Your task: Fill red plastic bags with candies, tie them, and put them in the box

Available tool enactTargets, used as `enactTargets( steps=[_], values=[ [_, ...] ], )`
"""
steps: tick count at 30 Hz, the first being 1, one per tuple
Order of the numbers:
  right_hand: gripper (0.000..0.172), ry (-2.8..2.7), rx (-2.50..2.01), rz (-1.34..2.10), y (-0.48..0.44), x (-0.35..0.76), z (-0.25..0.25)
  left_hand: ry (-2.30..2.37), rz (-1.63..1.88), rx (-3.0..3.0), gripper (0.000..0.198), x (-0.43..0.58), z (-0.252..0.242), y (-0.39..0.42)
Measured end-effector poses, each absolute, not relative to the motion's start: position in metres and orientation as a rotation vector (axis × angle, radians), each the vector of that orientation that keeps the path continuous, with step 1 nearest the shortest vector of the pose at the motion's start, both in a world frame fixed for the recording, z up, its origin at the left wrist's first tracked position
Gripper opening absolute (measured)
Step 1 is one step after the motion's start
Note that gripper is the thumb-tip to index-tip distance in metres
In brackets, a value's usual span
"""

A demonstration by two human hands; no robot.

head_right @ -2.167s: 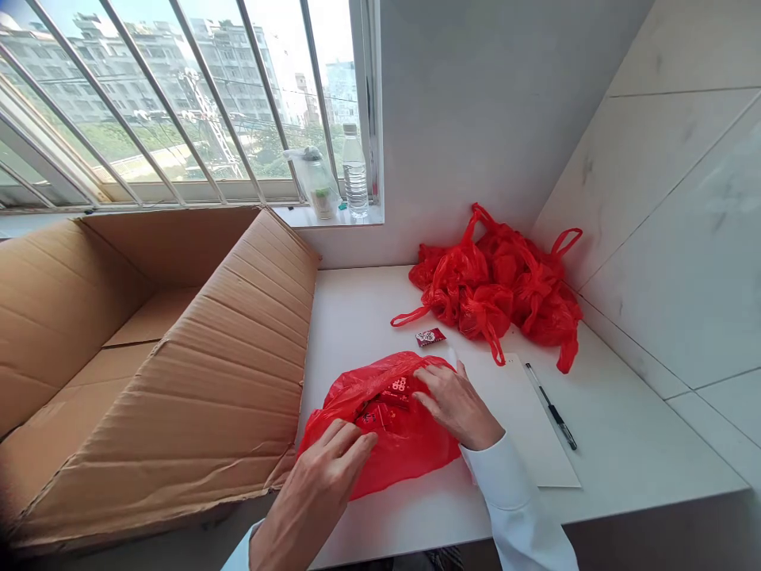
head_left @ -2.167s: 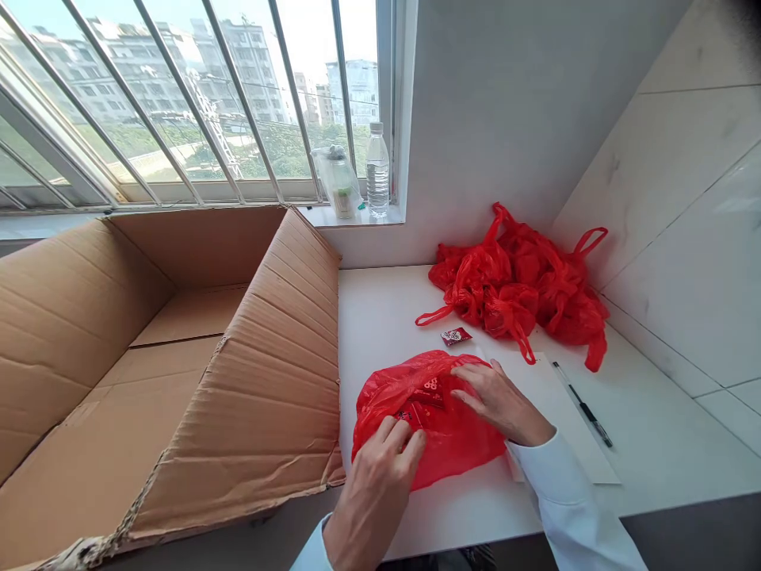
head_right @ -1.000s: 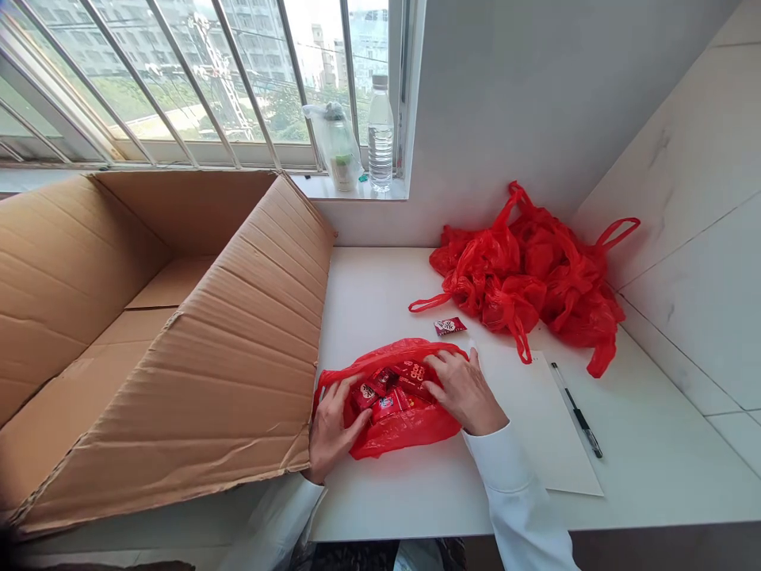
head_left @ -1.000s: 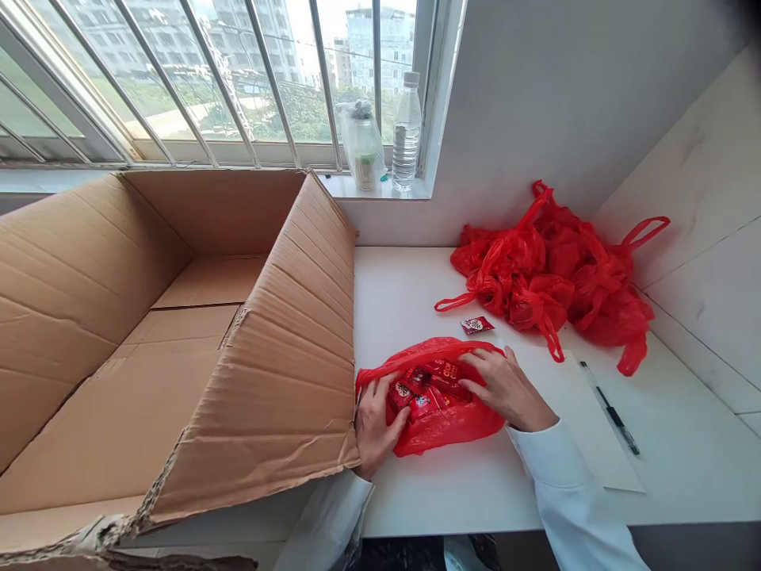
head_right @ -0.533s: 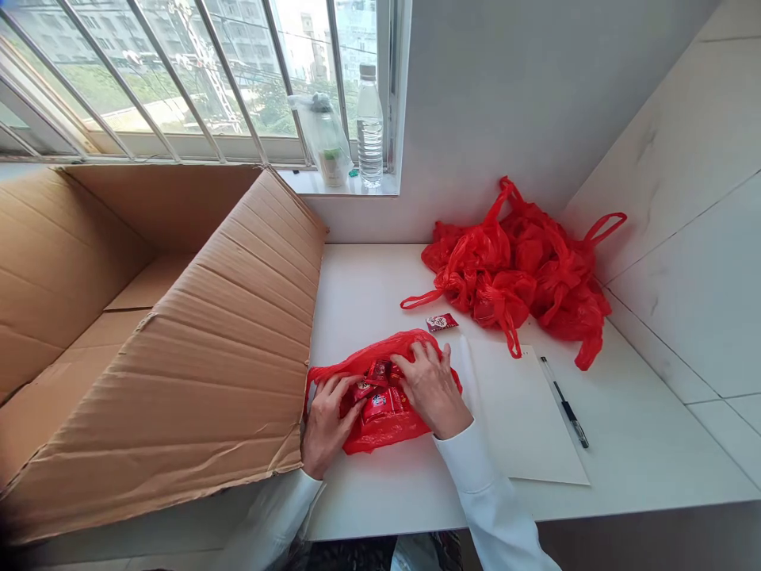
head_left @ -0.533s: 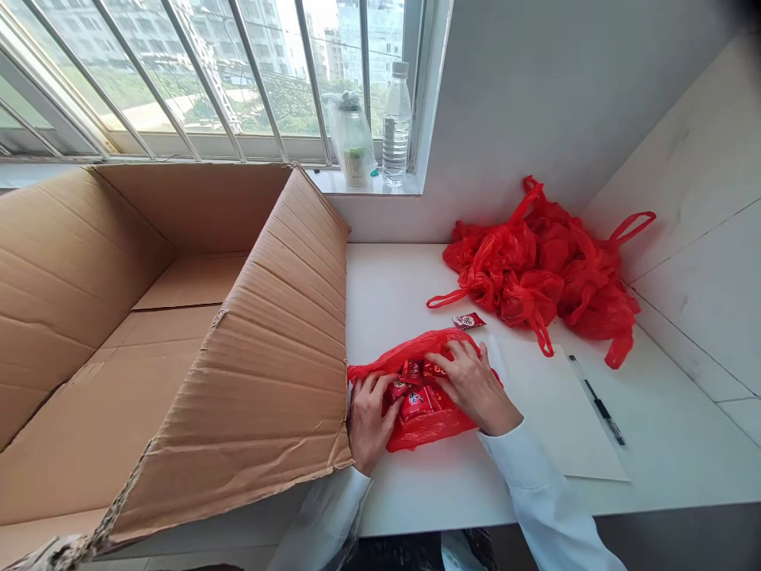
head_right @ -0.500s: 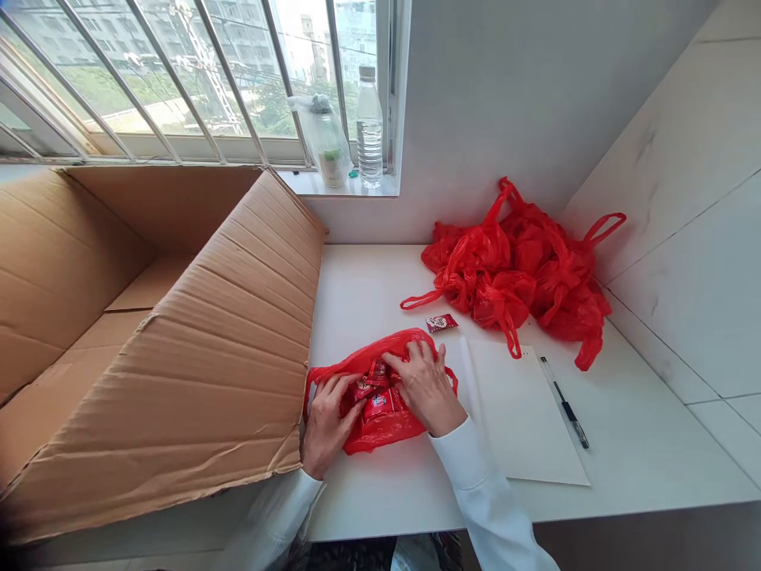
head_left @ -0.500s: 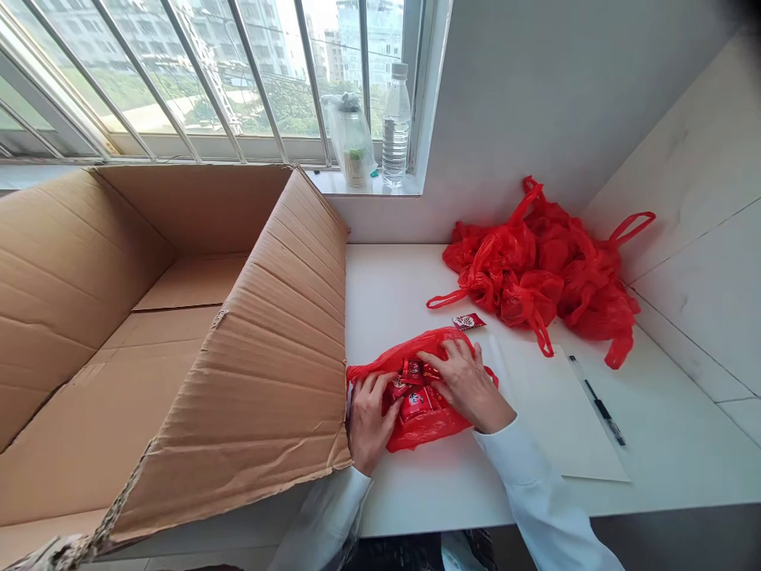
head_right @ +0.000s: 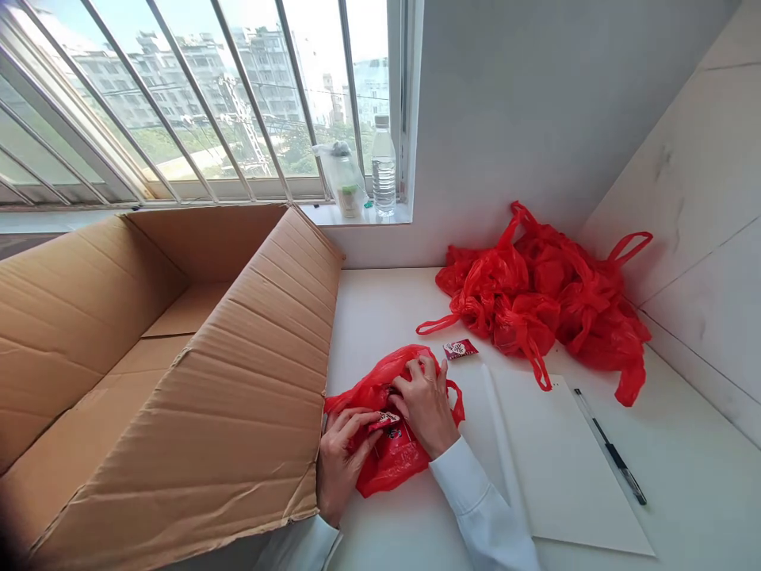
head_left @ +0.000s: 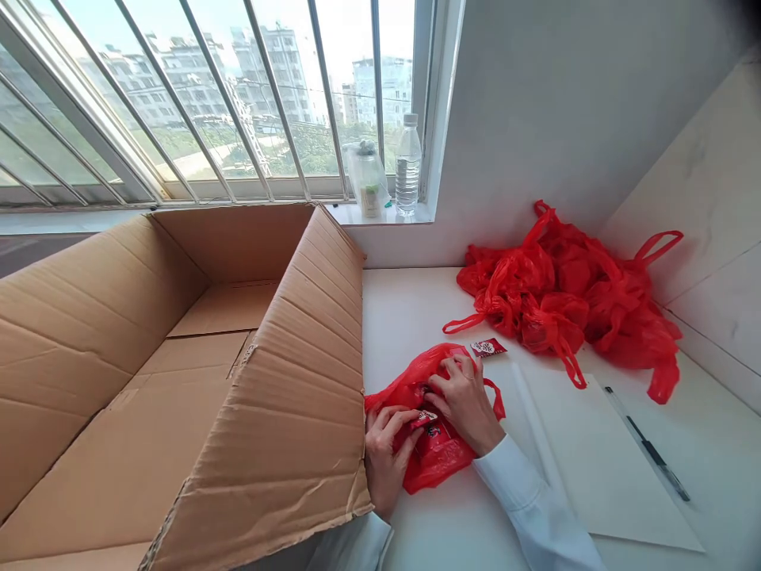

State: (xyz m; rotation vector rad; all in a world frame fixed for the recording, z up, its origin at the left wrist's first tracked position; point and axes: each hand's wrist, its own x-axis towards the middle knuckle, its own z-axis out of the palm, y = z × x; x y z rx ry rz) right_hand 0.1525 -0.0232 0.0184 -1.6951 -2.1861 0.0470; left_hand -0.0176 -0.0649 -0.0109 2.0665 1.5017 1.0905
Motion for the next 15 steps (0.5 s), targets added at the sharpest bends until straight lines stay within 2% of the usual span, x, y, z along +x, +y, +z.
enactTargets(
  steps=[4, 10, 15],
  values=[
    [0.02, -2.243, -1.757, 0.043, -0.032, 0.171, 0.02, 1.547, 1.026, 2.122, 0.022, -0.015, -0.011, -0.068],
    [0.028, -2.292, -1.869, -0.034, -0.074, 0.213, 0.037, 1.539, 0.915, 2.248, 0.042, -0.006, 0.007, -0.075],
    [0.032, -2.182, -1.864, -0.1, -0.09, 0.205, 0.069, 1.332, 0.684, 2.489, 0.032, 0.006, 0.023, -0.061]
  ],
)
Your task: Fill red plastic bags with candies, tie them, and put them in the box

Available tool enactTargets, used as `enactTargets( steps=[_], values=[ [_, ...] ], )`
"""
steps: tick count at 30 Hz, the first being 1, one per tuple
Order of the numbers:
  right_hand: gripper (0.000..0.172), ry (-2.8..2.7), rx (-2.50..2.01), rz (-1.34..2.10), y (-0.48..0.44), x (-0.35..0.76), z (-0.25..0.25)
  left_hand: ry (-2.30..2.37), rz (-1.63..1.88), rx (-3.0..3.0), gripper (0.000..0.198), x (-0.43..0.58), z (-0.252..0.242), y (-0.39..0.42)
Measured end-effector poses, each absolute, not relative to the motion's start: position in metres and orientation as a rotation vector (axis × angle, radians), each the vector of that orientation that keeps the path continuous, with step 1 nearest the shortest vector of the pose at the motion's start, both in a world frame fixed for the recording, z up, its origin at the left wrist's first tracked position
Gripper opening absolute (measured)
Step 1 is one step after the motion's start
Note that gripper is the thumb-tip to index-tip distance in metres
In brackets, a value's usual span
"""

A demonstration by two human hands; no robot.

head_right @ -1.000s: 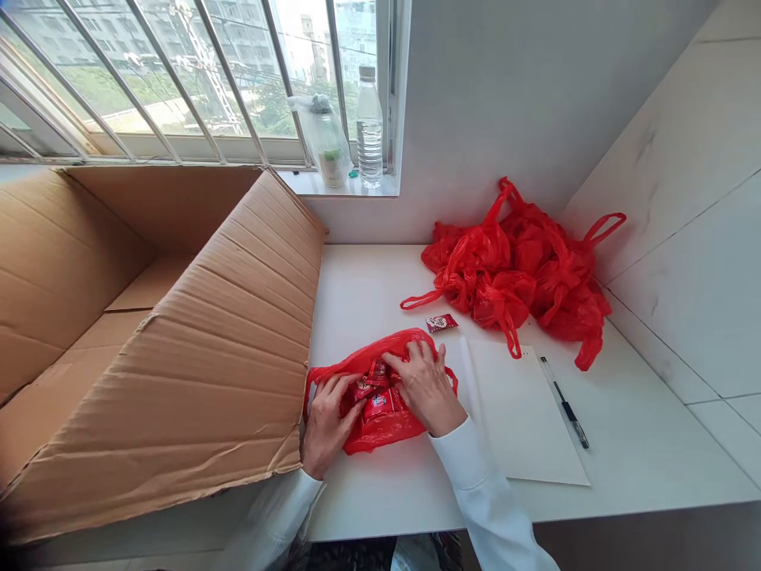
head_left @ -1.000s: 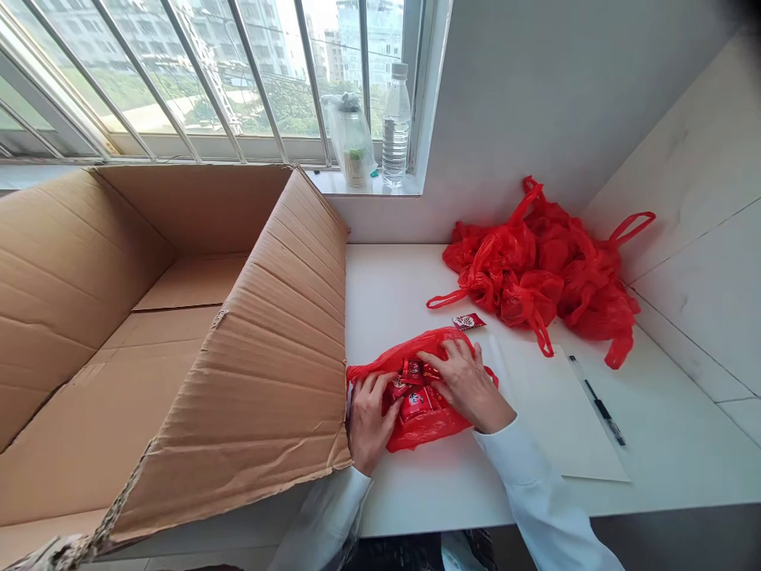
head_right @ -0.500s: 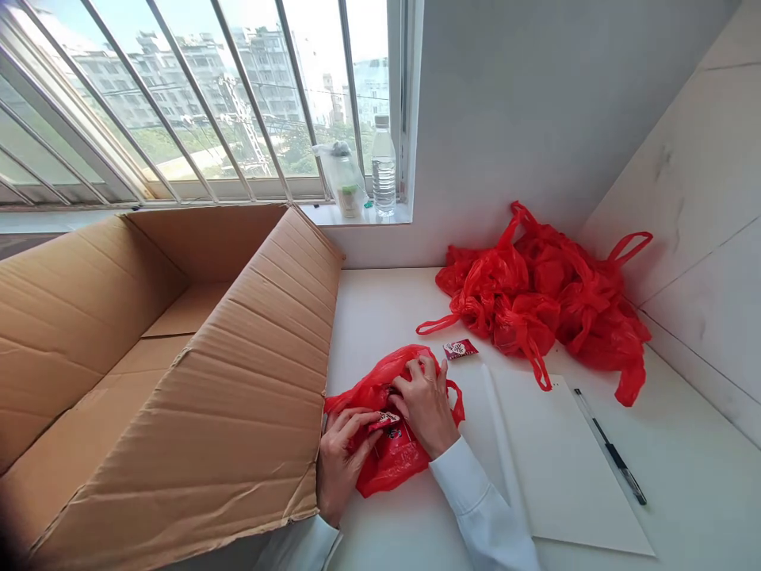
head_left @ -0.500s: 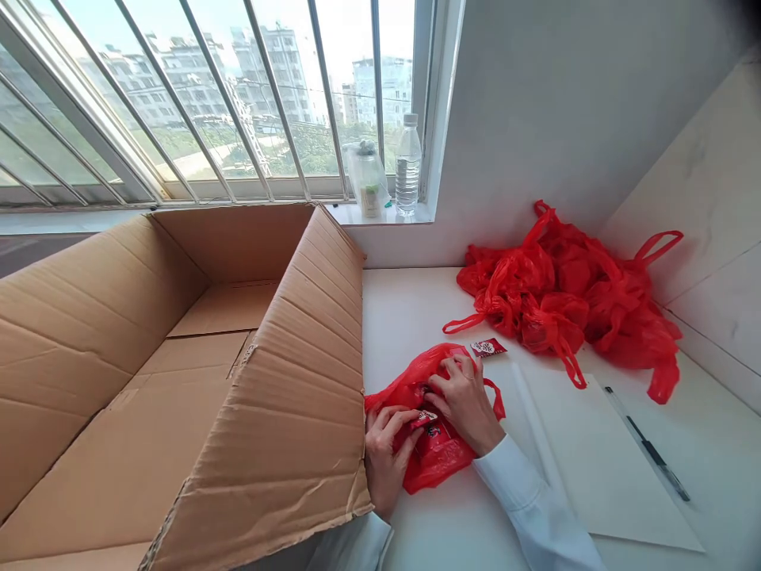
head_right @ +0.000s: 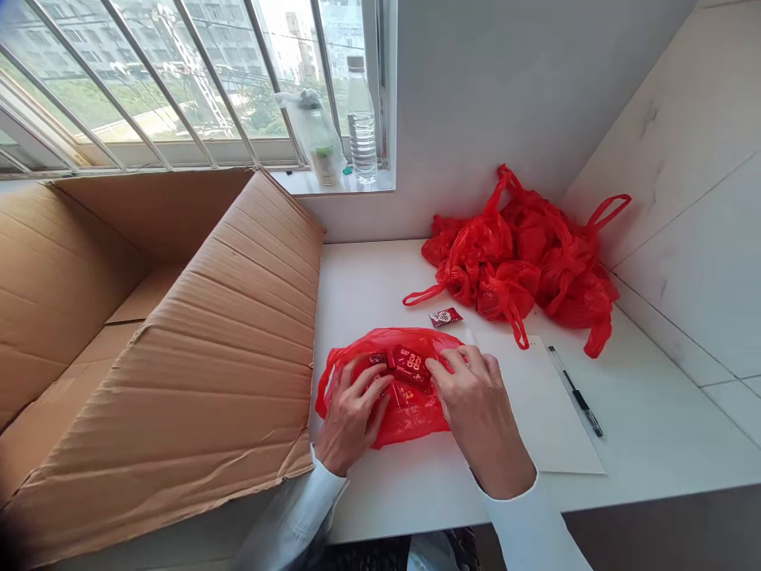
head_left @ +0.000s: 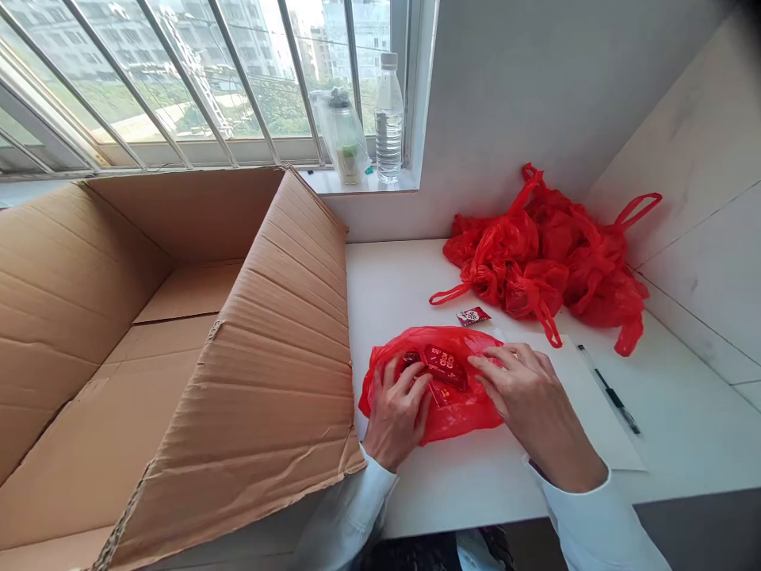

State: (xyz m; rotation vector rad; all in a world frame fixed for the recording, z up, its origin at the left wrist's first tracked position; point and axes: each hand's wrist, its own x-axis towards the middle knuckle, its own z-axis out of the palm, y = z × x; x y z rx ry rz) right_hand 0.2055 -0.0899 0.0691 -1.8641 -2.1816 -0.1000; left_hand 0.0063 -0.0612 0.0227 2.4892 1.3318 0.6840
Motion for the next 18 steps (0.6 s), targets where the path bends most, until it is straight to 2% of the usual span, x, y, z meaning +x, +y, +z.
enactTargets(
  steps=[4, 8, 10, 15, 18],
  values=[
    [0.034, -2.227, -1.842, 0.225, -0.069, 0.188, 0.062, 1.39, 0.57, 2.49, 0.036, 0.011, 0.017, -0.046],
    [0.031, -2.255, -1.933, 0.357, -0.048, 0.187, 0.033, 1.445, 0.528, 2.448, 0.066, 0.007, 0.006, -0.043],
    [0.036, -2.253, -1.951, 0.364, -0.046, 0.193, 0.023, 1.461, 0.53, 2.431, 0.069, 0.005, 0.003, -0.043],
    [0.04, -2.26, -1.945, 0.362, -0.05, 0.204, 0.019, 1.476, 0.633, 2.386, 0.034, 0.006, 0.001, -0.04],
    [0.043, -2.234, -1.95, 0.318, -0.05, 0.202, 0.019, 1.444, 0.725, 2.373, 0.023, 0.008, 0.001, -0.037]
  ],
)
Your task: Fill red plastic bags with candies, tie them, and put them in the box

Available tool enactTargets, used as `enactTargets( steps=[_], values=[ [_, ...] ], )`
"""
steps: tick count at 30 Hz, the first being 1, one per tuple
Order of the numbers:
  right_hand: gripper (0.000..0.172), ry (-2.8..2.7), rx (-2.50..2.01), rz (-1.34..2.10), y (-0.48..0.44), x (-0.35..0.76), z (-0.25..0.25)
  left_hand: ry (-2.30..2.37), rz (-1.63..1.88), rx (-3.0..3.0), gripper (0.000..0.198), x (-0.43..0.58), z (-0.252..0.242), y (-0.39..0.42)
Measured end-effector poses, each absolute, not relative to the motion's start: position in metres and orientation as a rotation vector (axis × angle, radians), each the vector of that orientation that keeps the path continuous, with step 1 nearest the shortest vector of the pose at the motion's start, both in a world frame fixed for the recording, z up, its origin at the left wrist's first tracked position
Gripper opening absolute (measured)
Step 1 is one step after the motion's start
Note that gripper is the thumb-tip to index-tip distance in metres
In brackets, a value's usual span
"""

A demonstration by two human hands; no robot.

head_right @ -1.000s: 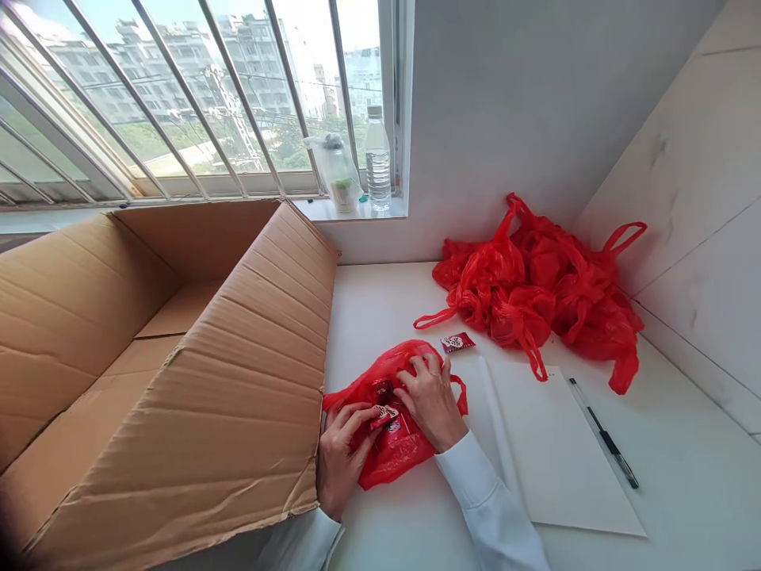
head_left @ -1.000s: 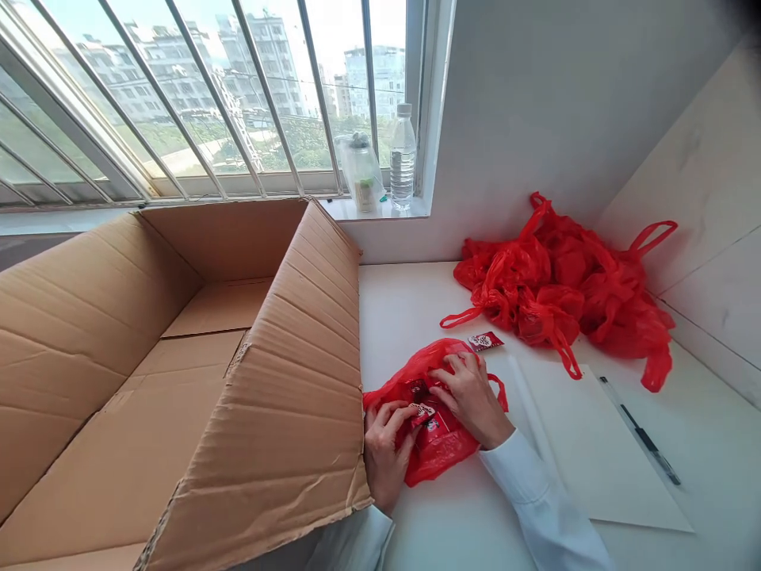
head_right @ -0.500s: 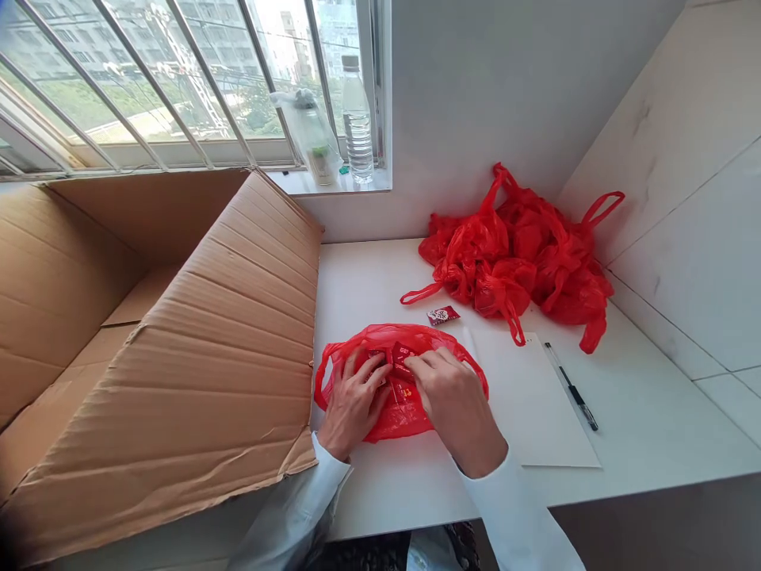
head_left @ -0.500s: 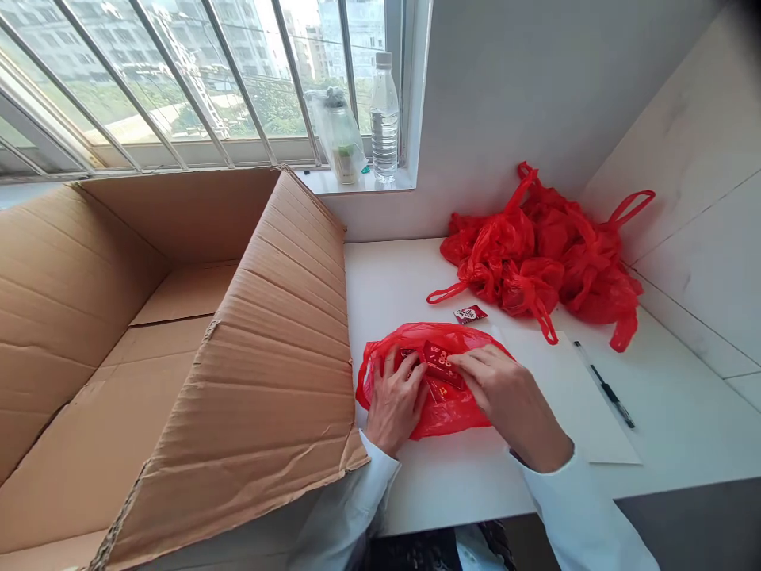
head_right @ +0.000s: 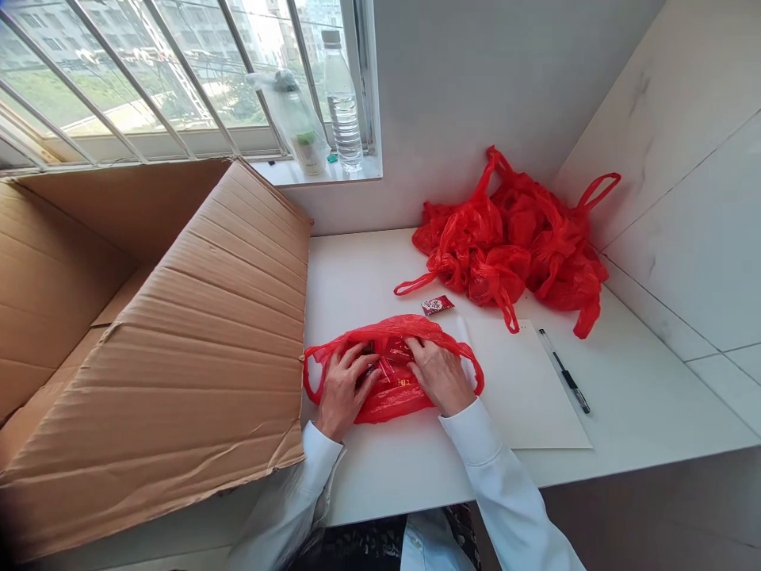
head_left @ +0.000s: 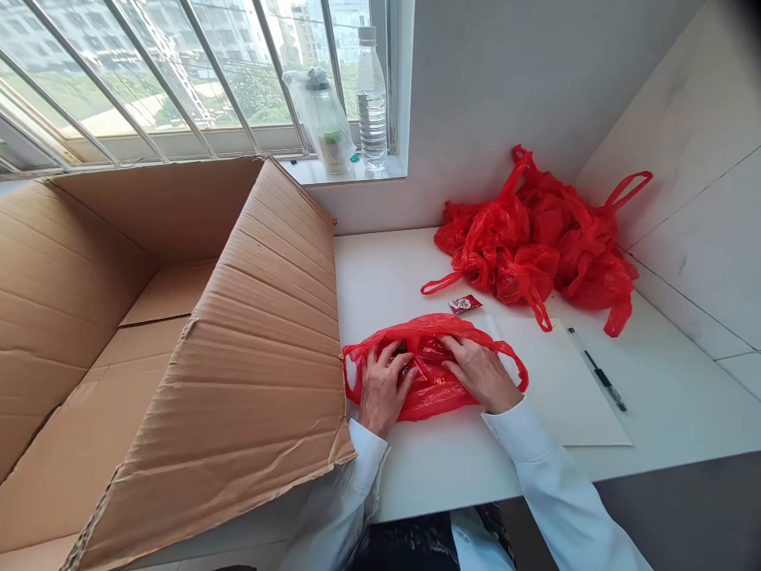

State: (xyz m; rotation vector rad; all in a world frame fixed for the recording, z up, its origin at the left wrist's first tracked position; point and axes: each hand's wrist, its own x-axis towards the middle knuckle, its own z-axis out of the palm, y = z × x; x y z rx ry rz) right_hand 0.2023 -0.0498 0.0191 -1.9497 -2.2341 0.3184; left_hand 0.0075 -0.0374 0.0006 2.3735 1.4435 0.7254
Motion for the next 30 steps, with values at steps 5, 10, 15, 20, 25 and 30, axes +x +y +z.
enactTargets(
  steps=[5, 10, 15, 20, 25, 30],
  values=[
    [0.038, -2.187, -1.964, 0.278, -0.058, 0.196, 0.02, 1.322, 0.803, 2.413, 0.02, 0.001, -0.001, -0.041],
    [0.02, -2.305, -1.822, 0.304, -0.079, 0.197, 0.025, 1.273, 0.795, 2.425, 0.035, -0.004, -0.003, -0.045],
    [0.041, -2.362, -1.886, 0.326, -0.092, 0.199, 0.021, 1.318, 0.81, 2.399, 0.029, -0.001, -0.004, -0.046],
    [0.03, -2.299, -1.843, 0.373, -0.093, 0.2, 0.016, 1.305, 0.765, 2.419, 0.034, -0.002, -0.004, -0.048],
    [0.023, -2.269, -1.916, 0.32, -0.087, 0.189, 0.015, 1.217, 0.752, 2.451, 0.058, -0.008, -0.005, -0.047],
    [0.015, -2.264, -1.913, 0.304, -0.086, 0.186, 0.015, 1.179, 0.911, 2.468, 0.034, -0.011, -0.009, -0.048]
  ],
)
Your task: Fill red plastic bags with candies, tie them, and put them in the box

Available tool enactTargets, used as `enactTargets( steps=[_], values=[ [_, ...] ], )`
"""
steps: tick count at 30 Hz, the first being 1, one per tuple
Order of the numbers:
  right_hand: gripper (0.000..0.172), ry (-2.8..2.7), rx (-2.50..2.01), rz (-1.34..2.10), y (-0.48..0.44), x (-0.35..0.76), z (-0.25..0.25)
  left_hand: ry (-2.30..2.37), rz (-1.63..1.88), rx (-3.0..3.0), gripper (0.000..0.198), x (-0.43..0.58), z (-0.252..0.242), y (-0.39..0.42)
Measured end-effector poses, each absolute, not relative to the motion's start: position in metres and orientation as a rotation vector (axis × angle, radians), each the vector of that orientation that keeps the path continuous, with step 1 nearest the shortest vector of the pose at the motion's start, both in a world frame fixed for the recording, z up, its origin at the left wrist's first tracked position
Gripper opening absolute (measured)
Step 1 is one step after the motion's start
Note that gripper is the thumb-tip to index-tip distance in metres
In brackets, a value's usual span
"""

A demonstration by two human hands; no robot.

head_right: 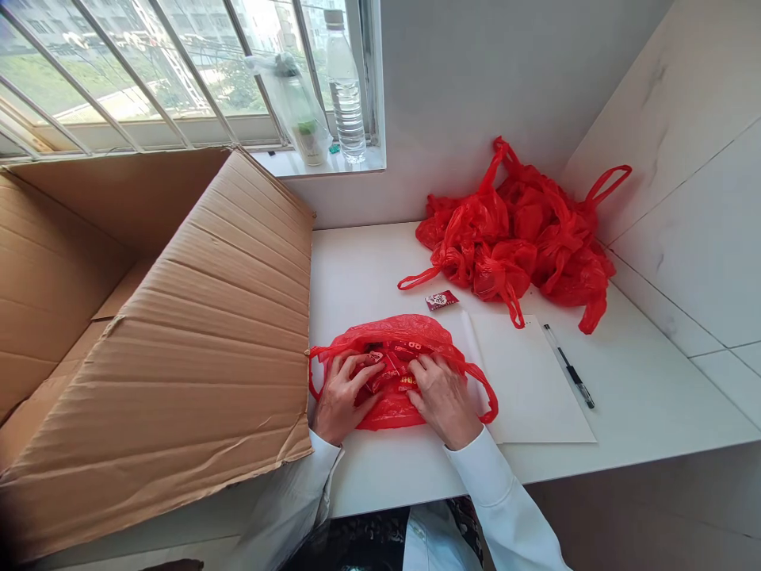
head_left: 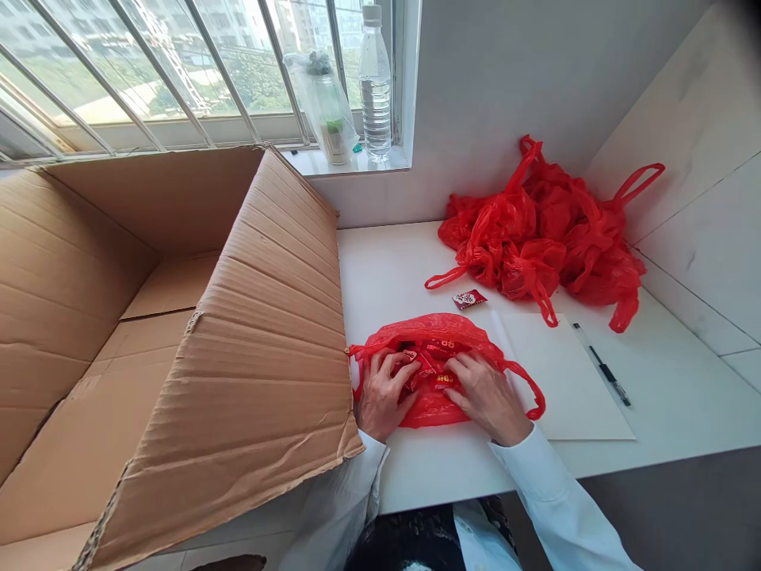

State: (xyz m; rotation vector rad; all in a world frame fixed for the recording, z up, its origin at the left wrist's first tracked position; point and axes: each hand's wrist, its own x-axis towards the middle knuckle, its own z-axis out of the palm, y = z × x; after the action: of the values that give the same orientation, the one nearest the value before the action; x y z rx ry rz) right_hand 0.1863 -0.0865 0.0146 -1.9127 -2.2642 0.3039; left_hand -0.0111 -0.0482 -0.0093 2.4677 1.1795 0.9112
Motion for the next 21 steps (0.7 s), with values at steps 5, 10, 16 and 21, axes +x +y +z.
enactTargets(
  steps=[5, 10, 16, 21],
  values=[
    [0.022, -2.176, -1.959, 0.293, -0.089, 0.19, 0.013, 1.203, 1.135, 2.414, 0.022, -0.01, -0.011, -0.048],
    [0.034, -2.075, -1.88, 0.342, -0.088, 0.189, 0.01, 1.206, 1.271, 2.317, 0.023, -0.007, -0.007, -0.05],
    [0.043, -1.75, -1.444, 0.751, -0.081, 0.184, 0.027, 1.148, 1.284, 2.21, 0.027, -0.004, -0.003, -0.053],
    [0.022, -1.477, -1.43, 1.036, -0.077, 0.181, 0.034, 1.157, 1.26, 2.035, 0.026, -0.004, 0.001, -0.055]
  ],
)
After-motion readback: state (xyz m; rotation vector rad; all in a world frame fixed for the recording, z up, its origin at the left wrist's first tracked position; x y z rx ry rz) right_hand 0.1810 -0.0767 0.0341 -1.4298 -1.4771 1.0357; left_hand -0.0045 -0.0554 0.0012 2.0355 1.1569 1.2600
